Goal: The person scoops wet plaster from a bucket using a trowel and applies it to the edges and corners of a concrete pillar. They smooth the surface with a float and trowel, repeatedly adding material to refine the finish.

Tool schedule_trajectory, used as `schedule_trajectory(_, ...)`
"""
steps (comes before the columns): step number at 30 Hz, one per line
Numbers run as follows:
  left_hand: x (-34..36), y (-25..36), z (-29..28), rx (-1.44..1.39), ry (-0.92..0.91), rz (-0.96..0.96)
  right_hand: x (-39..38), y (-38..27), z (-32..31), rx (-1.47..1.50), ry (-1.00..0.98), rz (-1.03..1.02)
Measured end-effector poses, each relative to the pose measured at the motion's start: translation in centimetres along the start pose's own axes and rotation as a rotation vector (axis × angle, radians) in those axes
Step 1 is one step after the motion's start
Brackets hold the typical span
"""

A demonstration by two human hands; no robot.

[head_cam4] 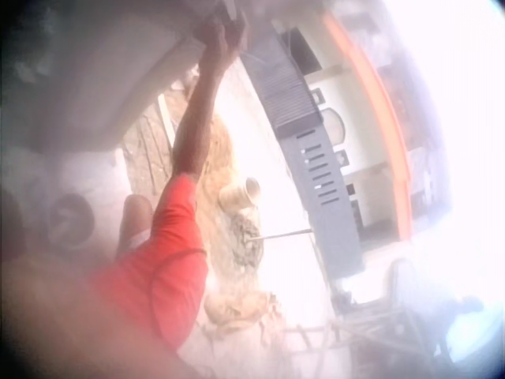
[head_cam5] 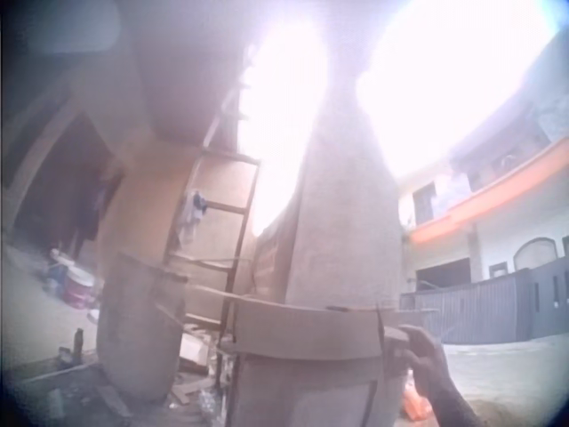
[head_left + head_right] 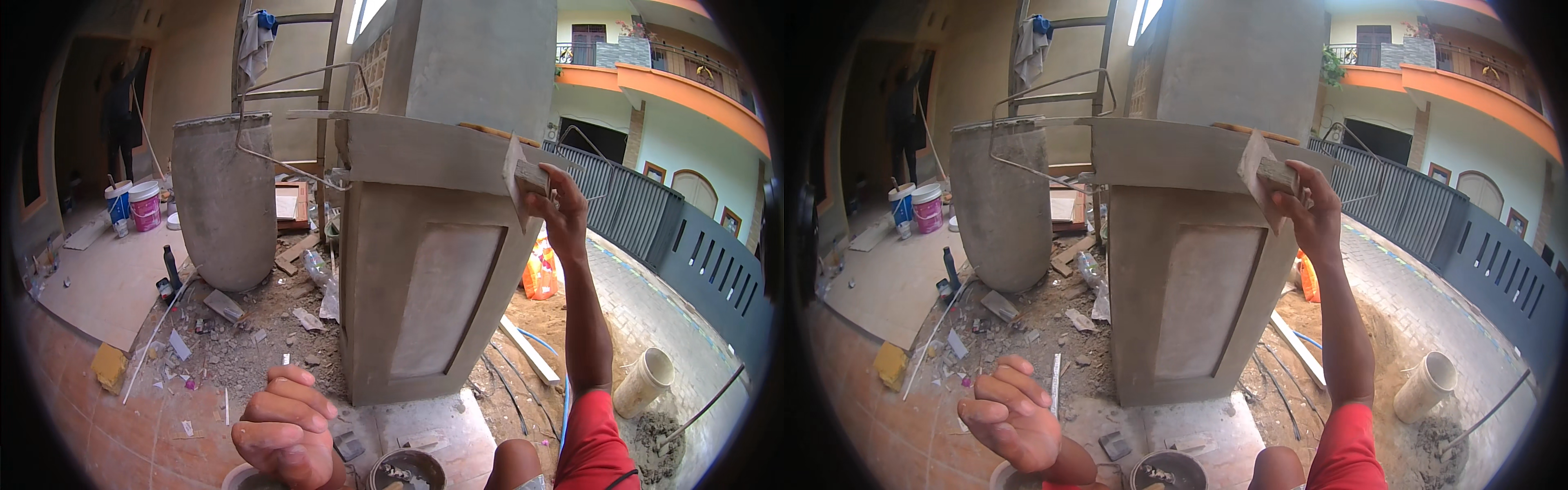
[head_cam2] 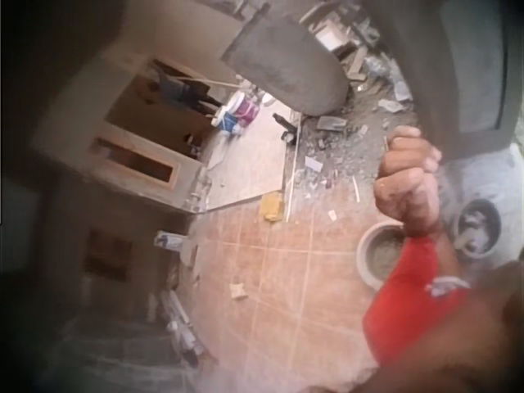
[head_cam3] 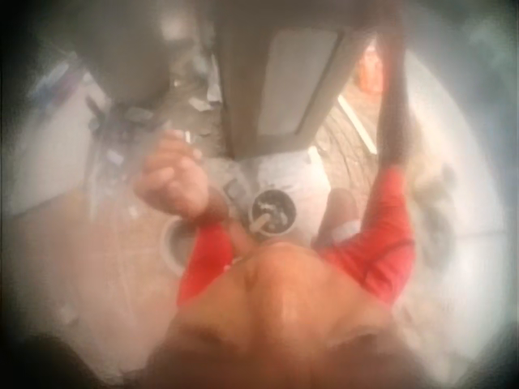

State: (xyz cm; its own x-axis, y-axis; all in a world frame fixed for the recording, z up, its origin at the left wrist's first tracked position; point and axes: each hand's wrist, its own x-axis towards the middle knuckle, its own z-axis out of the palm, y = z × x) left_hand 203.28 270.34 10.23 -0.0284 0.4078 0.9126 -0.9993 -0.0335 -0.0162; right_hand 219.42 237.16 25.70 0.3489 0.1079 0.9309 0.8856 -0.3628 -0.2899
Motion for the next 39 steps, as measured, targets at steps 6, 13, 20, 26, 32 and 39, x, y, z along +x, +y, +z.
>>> schedule_trajectory(6, -0.4, -0.1, 1.8, 0.016, -0.032, -0.021, 2.1, 2.2, 1.3, -0.835, -0.107, -0.464)
schedule_trajectory(13, -1.3, 0.1, 4.0, -0.005, -0.099, -0.02, 3.5, 3.7, 1.3, -0.852, -0.097, -0.438)
schedule_trajectory(20, -1.9, -0.2, 5.2, -0.027, -0.137, -0.019, -4.0, 4.9, 3.7, -0.813, -0.408, -0.583)
schedule_trajectory(26, -1.8, 0.9, 5.7, -0.1, -0.093, -0.172, -6.1, 6.9, 0.6, -0.386, 0.298, 0.074)
schedule_trajectory(32, -1.5, 0.9, 4.9, -0.057, -0.055, -0.165, -1.5, 8.5, 1.0, -0.184, 0.584, 0.245)
schedule_trajectory(39, -1.3, 0.4, 3.8, -0.047, -0.067, -0.068, 0.4, 2.1, 12.7, -0.309, 0.445, 0.058)
